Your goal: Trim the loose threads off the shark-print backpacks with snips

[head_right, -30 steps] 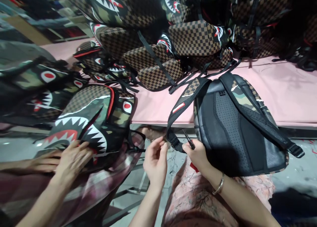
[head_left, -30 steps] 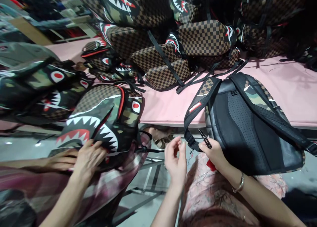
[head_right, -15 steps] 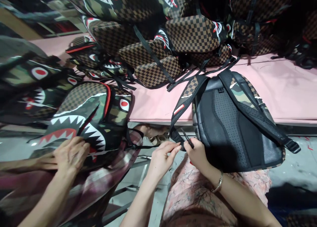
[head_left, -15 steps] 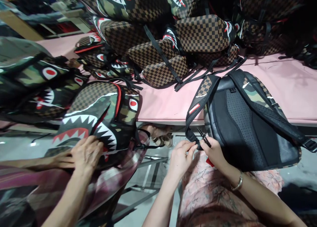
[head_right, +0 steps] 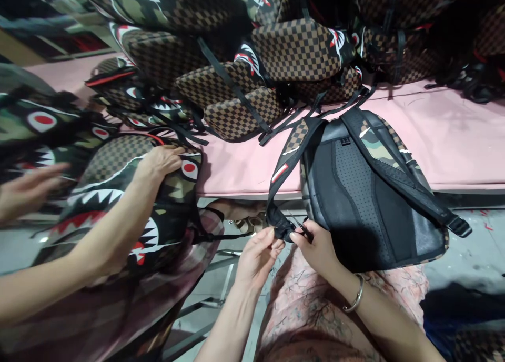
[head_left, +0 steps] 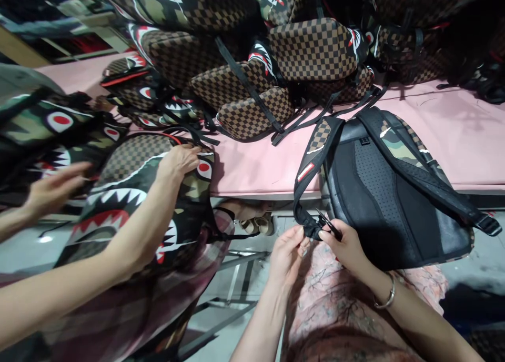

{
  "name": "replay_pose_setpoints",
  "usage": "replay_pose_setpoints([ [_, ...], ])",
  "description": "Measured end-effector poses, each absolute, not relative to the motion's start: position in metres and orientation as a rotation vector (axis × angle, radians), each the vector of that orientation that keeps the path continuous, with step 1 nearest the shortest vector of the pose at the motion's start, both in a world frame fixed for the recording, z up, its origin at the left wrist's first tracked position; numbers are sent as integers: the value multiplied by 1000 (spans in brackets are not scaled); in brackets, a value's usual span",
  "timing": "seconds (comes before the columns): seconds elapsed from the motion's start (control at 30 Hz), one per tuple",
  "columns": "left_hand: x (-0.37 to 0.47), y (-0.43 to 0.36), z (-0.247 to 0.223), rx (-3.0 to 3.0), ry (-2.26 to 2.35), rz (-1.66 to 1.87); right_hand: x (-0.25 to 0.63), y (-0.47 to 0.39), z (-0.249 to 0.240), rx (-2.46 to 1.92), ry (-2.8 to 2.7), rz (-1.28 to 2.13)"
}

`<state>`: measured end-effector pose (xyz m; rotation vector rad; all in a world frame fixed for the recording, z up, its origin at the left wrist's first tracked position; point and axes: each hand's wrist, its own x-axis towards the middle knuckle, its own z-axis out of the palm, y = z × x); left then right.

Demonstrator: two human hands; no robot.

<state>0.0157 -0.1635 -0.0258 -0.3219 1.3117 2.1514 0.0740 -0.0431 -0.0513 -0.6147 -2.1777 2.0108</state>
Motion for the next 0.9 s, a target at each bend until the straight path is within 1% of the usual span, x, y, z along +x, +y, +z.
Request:
replay_pose_setpoints([
  [0.13, 16, -159, -20, -310, 1326, 2142, 77, -48, -53, -671, -2062, 2010],
  [0.27, 17, -155, -16, -352, 1310, 2131, 86, -45, -48, -698, -2043, 1851],
  [0.4, 18, -154, -17, -460, 1276, 2143, 99, -30, -45, -433, -2245, 1589],
  [0.5, 17, -153, -19, -543, 1210, 2169, 106, -20, -48, -207, -2354, 1304],
  [0.63, 17, -152, -18, -568, 1193, 2151, 108, -17, -55, -57, -2465, 1003],
  [0.77, 19, -152, -14, -563, 1266, 2144, 104, -17, -56, -23, -2508, 856],
  [0.9, 21, -152, -12, -540, 1300, 2112, 100, -16, -54, -1, -2532, 809],
])
